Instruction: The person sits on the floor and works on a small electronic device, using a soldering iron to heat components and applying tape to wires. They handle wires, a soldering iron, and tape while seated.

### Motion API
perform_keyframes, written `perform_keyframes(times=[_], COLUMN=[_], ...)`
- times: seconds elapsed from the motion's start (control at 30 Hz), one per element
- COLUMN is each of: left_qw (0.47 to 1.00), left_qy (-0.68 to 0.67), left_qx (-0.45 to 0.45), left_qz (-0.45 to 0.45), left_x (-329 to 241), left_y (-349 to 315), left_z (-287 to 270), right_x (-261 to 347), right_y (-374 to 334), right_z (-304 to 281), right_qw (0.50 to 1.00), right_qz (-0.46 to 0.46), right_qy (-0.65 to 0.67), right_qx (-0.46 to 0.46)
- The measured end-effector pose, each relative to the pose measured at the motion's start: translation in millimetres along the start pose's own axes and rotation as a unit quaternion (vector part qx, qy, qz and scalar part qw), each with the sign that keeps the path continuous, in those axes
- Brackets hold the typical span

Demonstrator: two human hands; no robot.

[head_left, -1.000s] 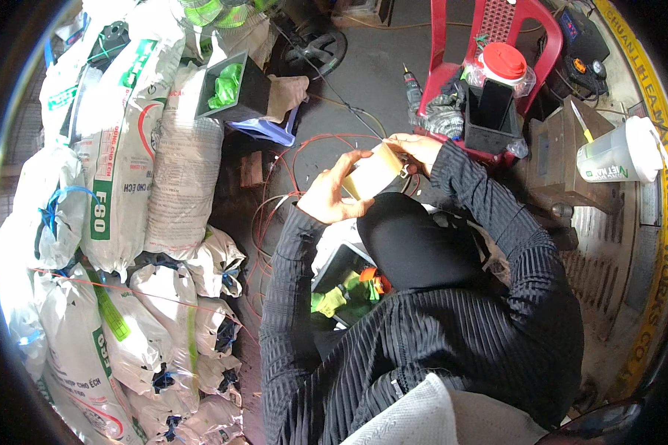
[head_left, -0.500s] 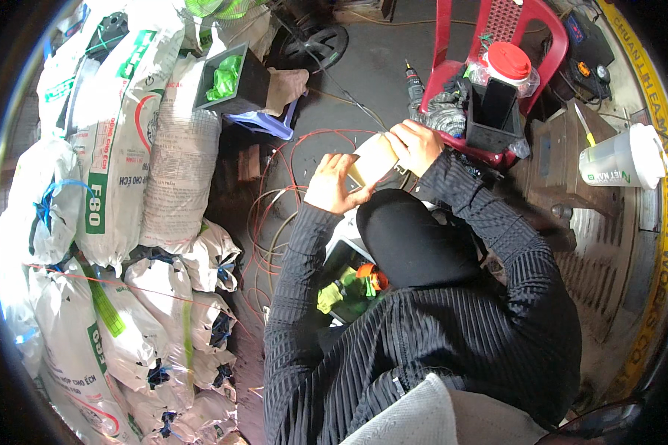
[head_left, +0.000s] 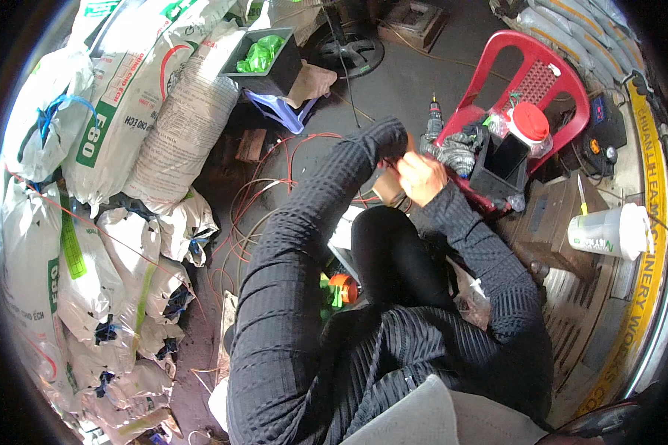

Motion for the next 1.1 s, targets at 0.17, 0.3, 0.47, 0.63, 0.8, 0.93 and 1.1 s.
perform_keyframes(times=[0.17,0.3,0.47,0.63,0.8,0.93,1.1], left_qw=[0.992,0.899,0.791,0.732,0.798,0.855,0.874], left_qy=[-0.05,-0.413,-0.559,-0.608,-0.529,-0.443,-0.407], left_qx=[-0.108,-0.112,-0.225,-0.261,-0.264,-0.242,-0.259], left_qz=[0.043,-0.095,0.106,0.163,0.119,0.116,0.063], left_x=[-37.4,-44.4,-69.0,-81.0,-93.0,-96.6,-83.7], left_y=[-7.9,-35.9,-60.7,-90.2,-126.0,-153.5,-183.6], left_z=[-8.3,-14.3,-39.5,-41.9,-43.1,-43.8,-35.7], right_x=[-13.1,-24.2,-40.7,-87.1,-73.8,-60.3,-54.9], right_y=[-25.5,-45.0,-65.9,-102.4,-104.5,-78.9,-65.0], right_z=[-0.8,-13.5,-8.0,29.8,84.6,76.4,90.9], right_qw=[0.988,0.962,0.931,0.813,0.567,0.384,0.486], right_qz=[0.129,0.221,0.288,0.448,0.506,0.479,0.535], right_qy=[0.057,0.079,0.115,0.288,0.648,0.789,0.688], right_qx=[-0.064,-0.143,-0.194,-0.235,0.052,-0.013,0.068])
Point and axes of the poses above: each hand's wrist, its own y-axis towards the middle knuckle, its own z-axis out of the palm, x = y × z, the point moved 9 cm from there along y, towards the middle knuckle, and after that the axes turned 2 degrees about -z, right-handed, at the moved point
